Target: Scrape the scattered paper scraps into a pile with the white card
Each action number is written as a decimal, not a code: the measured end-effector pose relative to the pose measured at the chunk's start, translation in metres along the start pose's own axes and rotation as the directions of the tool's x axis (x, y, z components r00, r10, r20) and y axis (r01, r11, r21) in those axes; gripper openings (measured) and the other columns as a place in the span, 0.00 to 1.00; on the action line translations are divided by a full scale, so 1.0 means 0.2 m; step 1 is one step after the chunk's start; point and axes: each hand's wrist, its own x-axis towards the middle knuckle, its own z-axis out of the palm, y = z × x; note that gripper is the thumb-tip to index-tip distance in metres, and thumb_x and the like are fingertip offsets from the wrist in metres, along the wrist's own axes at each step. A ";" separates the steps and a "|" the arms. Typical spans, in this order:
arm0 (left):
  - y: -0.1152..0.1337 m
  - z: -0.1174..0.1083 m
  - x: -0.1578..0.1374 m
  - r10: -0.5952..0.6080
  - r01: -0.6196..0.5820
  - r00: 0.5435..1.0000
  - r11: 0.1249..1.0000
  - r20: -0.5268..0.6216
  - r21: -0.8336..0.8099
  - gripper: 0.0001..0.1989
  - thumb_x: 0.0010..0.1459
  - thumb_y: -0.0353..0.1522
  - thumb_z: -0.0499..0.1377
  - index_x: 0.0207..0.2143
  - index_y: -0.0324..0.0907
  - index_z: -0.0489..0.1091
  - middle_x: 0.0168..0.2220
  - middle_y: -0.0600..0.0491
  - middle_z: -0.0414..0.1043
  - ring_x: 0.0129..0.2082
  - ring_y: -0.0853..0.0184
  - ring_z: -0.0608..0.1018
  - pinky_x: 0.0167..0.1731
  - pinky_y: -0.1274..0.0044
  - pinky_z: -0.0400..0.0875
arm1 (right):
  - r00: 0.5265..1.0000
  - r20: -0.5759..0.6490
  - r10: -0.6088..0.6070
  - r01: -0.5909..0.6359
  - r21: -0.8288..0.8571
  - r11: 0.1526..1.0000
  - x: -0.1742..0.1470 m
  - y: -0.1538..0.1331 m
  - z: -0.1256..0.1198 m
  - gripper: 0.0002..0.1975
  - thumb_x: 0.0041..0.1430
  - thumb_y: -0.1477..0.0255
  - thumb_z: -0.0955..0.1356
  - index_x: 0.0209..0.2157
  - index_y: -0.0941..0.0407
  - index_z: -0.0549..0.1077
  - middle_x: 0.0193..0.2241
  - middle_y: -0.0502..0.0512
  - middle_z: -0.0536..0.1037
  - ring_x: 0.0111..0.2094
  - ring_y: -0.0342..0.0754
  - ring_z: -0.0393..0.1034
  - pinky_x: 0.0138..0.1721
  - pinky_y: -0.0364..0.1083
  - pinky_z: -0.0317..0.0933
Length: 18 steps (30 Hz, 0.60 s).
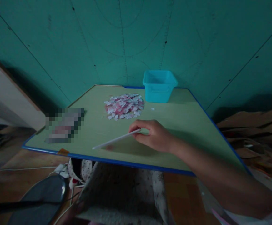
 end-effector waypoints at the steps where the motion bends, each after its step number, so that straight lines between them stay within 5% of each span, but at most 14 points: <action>1: 0.00 -0.01 0.01 -0.014 0.014 1.000 1.000 -0.004 -0.008 0.26 0.35 0.37 0.67 0.41 0.52 0.69 0.27 0.56 0.76 0.40 0.51 0.74 0.37 0.63 0.68 | 1.000 0.007 -0.001 0.001 0.007 1.000 0.00 0.00 -0.01 0.05 0.50 0.76 0.64 0.30 0.56 0.70 0.31 0.50 0.74 0.35 0.43 0.67 0.39 0.44 0.59; 4: -0.01 -0.05 0.06 -0.022 0.021 0.998 1.000 -0.051 -0.023 0.28 0.25 0.36 0.70 0.36 0.55 0.70 0.18 0.61 0.74 0.36 0.53 0.76 0.34 0.67 0.70 | 1.000 -0.011 0.007 -0.007 0.008 1.000 -0.01 0.00 -0.04 0.05 0.49 0.76 0.63 0.29 0.56 0.70 0.29 0.49 0.73 0.33 0.43 0.67 0.37 0.43 0.58; 14: 0.00 -0.09 0.06 0.138 -0.131 0.988 0.987 -0.075 0.097 0.22 0.31 0.27 0.67 0.34 0.52 0.72 0.23 0.58 0.76 0.44 0.52 0.72 0.37 0.70 0.70 | 0.941 -0.111 0.319 -0.264 0.349 0.899 0.03 0.07 -0.07 0.06 0.45 0.72 0.65 0.29 0.56 0.67 0.21 0.47 0.69 0.23 0.41 0.63 0.24 0.41 0.56; 18: 0.01 -0.07 0.00 0.120 -0.116 0.992 0.989 -0.046 0.092 0.11 0.46 0.33 0.61 0.36 0.46 0.71 0.35 0.53 0.75 0.41 0.58 0.73 0.39 0.65 0.68 | 0.926 0.004 0.376 -0.350 0.380 0.856 0.04 0.09 -0.06 0.07 0.45 0.72 0.66 0.30 0.57 0.66 0.24 0.49 0.71 0.25 0.41 0.65 0.25 0.41 0.58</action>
